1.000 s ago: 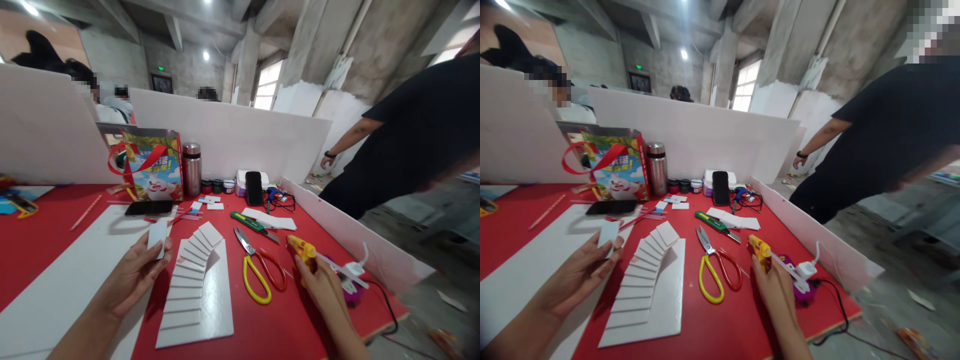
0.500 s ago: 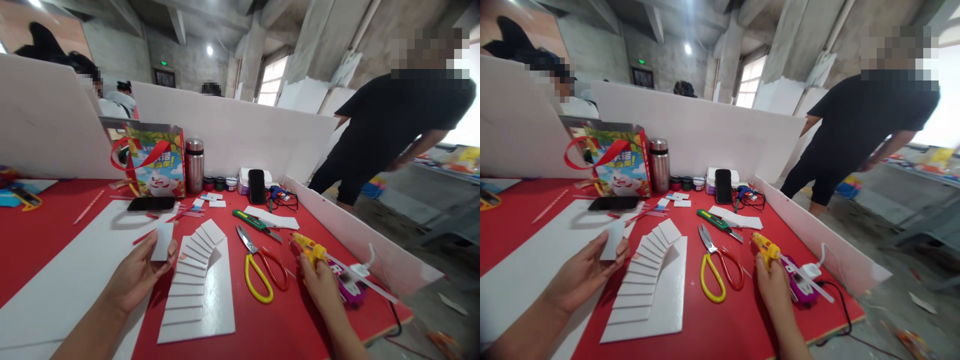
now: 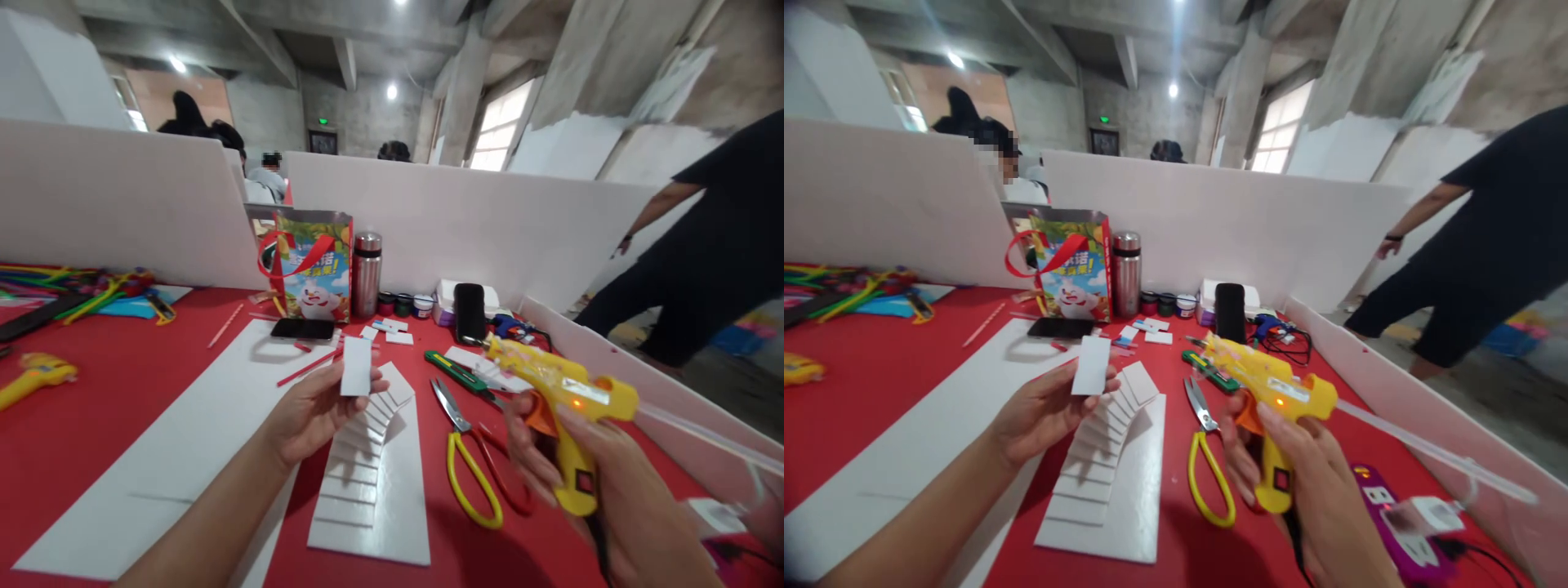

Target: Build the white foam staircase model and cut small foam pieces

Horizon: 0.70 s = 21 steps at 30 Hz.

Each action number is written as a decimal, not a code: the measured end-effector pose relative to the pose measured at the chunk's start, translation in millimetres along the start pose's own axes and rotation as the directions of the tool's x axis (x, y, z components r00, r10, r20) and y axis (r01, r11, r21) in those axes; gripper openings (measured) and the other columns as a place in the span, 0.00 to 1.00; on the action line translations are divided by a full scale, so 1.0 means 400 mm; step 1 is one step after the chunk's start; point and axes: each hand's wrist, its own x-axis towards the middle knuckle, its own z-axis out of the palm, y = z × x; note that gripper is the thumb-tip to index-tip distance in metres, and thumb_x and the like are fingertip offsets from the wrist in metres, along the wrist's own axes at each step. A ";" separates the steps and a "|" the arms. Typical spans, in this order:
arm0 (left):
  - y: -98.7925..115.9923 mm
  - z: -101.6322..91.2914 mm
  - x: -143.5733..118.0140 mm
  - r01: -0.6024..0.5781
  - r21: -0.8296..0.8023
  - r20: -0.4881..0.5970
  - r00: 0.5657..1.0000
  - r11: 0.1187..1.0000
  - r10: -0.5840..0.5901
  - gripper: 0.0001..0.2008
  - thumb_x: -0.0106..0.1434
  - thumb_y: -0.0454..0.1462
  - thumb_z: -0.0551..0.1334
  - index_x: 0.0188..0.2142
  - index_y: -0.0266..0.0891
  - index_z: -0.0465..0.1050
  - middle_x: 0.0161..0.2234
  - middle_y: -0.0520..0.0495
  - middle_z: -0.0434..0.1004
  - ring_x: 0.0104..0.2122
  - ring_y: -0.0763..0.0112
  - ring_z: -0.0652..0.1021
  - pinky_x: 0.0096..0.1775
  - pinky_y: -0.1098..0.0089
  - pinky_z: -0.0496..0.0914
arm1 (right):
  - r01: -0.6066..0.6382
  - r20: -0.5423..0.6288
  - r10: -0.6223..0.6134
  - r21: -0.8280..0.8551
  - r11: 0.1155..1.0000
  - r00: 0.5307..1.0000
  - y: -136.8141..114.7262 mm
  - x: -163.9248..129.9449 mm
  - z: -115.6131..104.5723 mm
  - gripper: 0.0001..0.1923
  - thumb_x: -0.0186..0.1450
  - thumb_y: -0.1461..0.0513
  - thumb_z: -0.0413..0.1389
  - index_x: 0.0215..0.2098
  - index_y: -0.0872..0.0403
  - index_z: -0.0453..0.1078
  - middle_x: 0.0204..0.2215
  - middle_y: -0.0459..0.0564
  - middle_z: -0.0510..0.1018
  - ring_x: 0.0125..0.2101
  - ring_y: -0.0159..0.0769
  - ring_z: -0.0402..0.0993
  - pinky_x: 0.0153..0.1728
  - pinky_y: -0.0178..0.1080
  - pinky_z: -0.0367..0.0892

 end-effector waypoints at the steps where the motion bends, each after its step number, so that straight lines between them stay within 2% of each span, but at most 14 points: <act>1: 0.002 0.009 0.006 0.001 0.021 0.062 0.998 1.000 -0.002 0.14 0.71 0.33 0.57 0.51 0.26 0.76 0.46 0.31 0.82 0.48 0.51 0.83 0.37 0.72 0.81 | -0.008 0.105 0.005 0.025 1.000 0.994 -0.014 0.015 0.031 0.14 0.65 0.51 0.60 0.34 0.53 0.75 0.20 0.45 0.71 0.17 0.30 0.62 0.18 0.34 0.62; 4: -0.001 0.016 0.009 0.018 0.039 0.185 0.982 0.999 -0.024 0.15 0.68 0.35 0.63 0.51 0.26 0.77 0.47 0.34 0.83 0.49 0.49 0.82 0.42 0.71 0.81 | 0.075 0.342 -0.084 0.039 0.996 0.936 -0.022 0.065 0.102 0.14 0.64 0.51 0.61 0.35 0.54 0.76 0.27 0.48 0.74 0.20 0.30 0.67 0.21 0.34 0.64; 7: -0.009 -0.002 0.001 0.002 0.012 0.211 0.978 1.000 -0.005 0.15 0.66 0.37 0.66 0.49 0.29 0.79 0.45 0.38 0.84 0.47 0.53 0.83 0.40 0.73 0.80 | 0.183 0.477 -0.163 0.006 0.983 0.864 0.019 0.096 0.140 0.15 0.66 0.51 0.59 0.34 0.55 0.76 0.30 0.50 0.75 0.25 0.33 0.70 0.25 0.36 0.66; 9: -0.012 -0.016 -0.003 -0.033 0.023 0.222 0.975 0.999 0.027 0.14 0.65 0.38 0.67 0.48 0.31 0.80 0.43 0.39 0.83 0.45 0.54 0.84 0.37 0.74 0.80 | 0.196 0.471 -0.183 0.022 0.980 0.863 0.060 0.098 0.151 0.15 0.67 0.52 0.58 0.34 0.55 0.76 0.30 0.50 0.74 0.26 0.34 0.70 0.27 0.37 0.66; 13: -0.013 -0.026 0.003 -0.069 0.071 0.192 0.980 0.995 0.055 0.15 0.64 0.40 0.68 0.47 0.32 0.80 0.41 0.39 0.83 0.40 0.62 0.84 0.31 0.77 0.75 | 0.112 0.408 -0.139 0.091 0.990 0.902 0.125 0.087 0.148 0.15 0.68 0.52 0.56 0.33 0.55 0.74 0.26 0.49 0.73 0.24 0.33 0.68 0.25 0.36 0.64; 17: -0.024 -0.023 0.008 -0.051 0.151 0.183 0.983 0.987 0.023 0.17 0.64 0.42 0.68 0.45 0.30 0.81 0.39 0.36 0.83 0.36 0.67 0.81 0.33 0.76 0.72 | 0.057 0.372 -0.091 0.101 0.993 0.924 0.152 0.093 0.130 0.14 0.68 0.53 0.57 0.32 0.54 0.73 0.25 0.48 0.72 0.23 0.32 0.67 0.24 0.35 0.64; 21: -0.030 -0.020 0.001 -0.083 0.216 0.211 0.977 0.973 0.036 0.17 0.65 0.44 0.67 0.43 0.31 0.82 0.39 0.36 0.82 0.35 0.68 0.79 0.34 0.75 0.71 | 0.013 0.339 -0.040 0.081 0.997 0.940 0.162 0.095 0.111 0.13 0.67 0.53 0.59 0.33 0.54 0.74 0.26 0.48 0.72 0.24 0.31 0.66 0.24 0.35 0.64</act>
